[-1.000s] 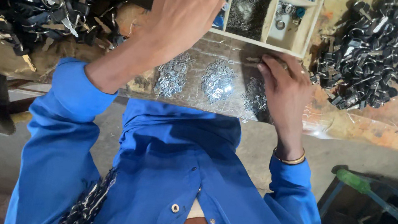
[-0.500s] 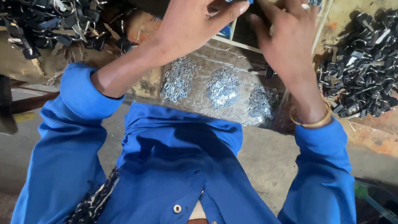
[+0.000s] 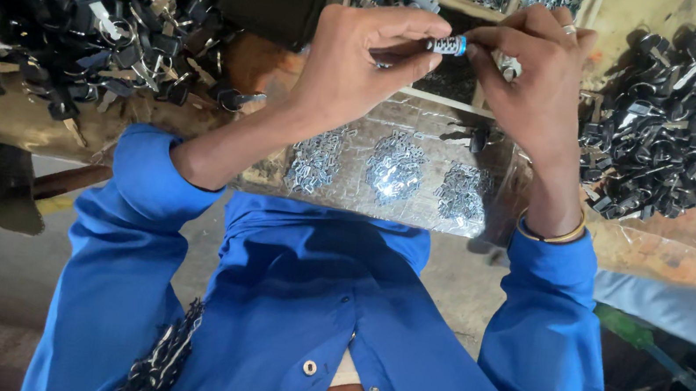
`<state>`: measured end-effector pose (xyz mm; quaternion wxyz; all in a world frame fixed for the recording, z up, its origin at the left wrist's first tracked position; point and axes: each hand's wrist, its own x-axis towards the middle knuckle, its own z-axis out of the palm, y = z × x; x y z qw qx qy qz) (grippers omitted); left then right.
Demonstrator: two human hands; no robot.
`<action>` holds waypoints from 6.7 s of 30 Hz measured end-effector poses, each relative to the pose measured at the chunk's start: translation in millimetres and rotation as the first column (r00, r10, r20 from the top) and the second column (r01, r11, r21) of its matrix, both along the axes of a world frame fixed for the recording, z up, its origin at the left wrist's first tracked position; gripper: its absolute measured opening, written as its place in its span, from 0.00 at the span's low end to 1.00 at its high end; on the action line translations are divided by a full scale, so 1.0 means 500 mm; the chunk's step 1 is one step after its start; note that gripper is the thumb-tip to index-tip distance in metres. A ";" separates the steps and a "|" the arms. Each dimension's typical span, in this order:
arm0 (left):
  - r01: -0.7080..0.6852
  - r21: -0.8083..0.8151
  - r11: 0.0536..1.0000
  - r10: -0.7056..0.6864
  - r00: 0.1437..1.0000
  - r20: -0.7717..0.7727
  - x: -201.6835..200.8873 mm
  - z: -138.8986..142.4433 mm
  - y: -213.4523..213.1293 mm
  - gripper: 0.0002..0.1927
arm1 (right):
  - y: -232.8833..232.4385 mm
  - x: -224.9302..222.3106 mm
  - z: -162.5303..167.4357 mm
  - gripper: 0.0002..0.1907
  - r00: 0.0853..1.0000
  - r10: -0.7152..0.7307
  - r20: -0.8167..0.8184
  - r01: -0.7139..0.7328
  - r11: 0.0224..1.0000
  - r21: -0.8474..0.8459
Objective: The person sits at a workbench assembling padlock key cylinders. They hold a lock plug in one hand, pick small metal pins from a compartment box, insert the pins into the plug, and place finished assemblies with the piles of padlocks on the bench.
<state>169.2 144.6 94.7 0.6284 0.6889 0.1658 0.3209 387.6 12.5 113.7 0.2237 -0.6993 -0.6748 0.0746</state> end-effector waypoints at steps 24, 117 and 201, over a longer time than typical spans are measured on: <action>-0.050 -0.032 0.998 0.047 0.994 -0.096 0.008 0.005 -0.007 0.08 | 0.015 -0.057 -0.016 0.06 0.311 -0.024 -0.950 0.053 0.999 -0.008; -0.056 0.206 0.977 0.056 0.998 0.003 0.004 -0.038 -0.006 0.10 | 0.017 -0.061 0.030 0.09 0.951 0.128 -0.281 -0.070 0.976 0.207; -0.002 0.147 0.989 -0.012 0.996 0.093 0.003 -0.051 -0.003 0.08 | 0.013 -0.050 0.038 0.11 0.759 -0.031 -0.651 0.045 0.999 0.004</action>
